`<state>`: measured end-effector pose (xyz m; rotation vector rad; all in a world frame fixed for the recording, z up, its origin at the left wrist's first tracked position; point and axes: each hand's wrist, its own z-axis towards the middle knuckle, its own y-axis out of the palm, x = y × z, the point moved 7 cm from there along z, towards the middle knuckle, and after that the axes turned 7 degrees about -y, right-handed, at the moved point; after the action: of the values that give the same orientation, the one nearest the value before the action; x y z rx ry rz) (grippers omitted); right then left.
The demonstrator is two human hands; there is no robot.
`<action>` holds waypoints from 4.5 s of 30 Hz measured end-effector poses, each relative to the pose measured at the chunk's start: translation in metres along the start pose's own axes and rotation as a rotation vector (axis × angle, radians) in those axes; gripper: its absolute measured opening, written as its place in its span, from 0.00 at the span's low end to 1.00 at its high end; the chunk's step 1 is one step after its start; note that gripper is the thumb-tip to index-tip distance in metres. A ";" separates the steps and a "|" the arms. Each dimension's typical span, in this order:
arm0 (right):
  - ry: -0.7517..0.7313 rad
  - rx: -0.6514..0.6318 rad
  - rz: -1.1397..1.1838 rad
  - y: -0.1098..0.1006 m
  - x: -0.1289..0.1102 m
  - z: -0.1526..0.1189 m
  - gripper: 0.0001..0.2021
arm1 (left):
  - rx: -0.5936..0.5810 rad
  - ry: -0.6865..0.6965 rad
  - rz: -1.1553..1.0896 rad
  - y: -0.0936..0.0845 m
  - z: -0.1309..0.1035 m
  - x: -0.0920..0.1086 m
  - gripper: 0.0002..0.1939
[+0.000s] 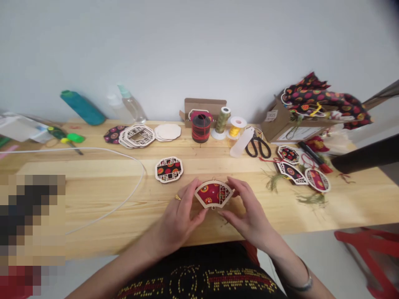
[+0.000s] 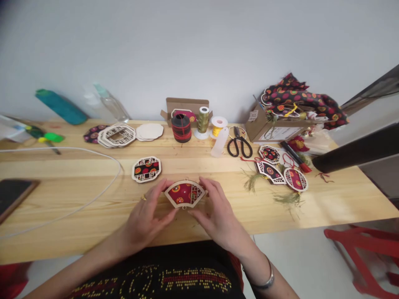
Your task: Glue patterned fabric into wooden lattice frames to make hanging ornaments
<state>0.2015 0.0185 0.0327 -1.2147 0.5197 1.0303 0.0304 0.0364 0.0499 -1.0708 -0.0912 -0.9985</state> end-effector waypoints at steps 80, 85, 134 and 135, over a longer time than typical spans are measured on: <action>0.369 0.084 0.314 0.001 0.012 0.016 0.13 | -0.259 -0.843 -0.798 0.019 0.005 -0.032 0.10; 0.411 0.133 0.347 0.003 0.015 0.014 0.13 | -0.271 -0.862 -0.831 0.021 0.003 -0.031 0.10; 0.464 0.314 0.472 0.004 0.024 0.005 0.16 | -0.265 -1.137 -1.457 0.044 -0.006 -0.024 0.12; 0.462 0.311 0.459 0.004 0.023 0.005 0.16 | -0.258 -1.146 -1.455 0.045 -0.007 -0.024 0.11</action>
<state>0.2080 0.0313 0.0135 -1.0726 1.3177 0.9955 0.0460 0.0510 0.0029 -1.7076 -1.9326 -1.4926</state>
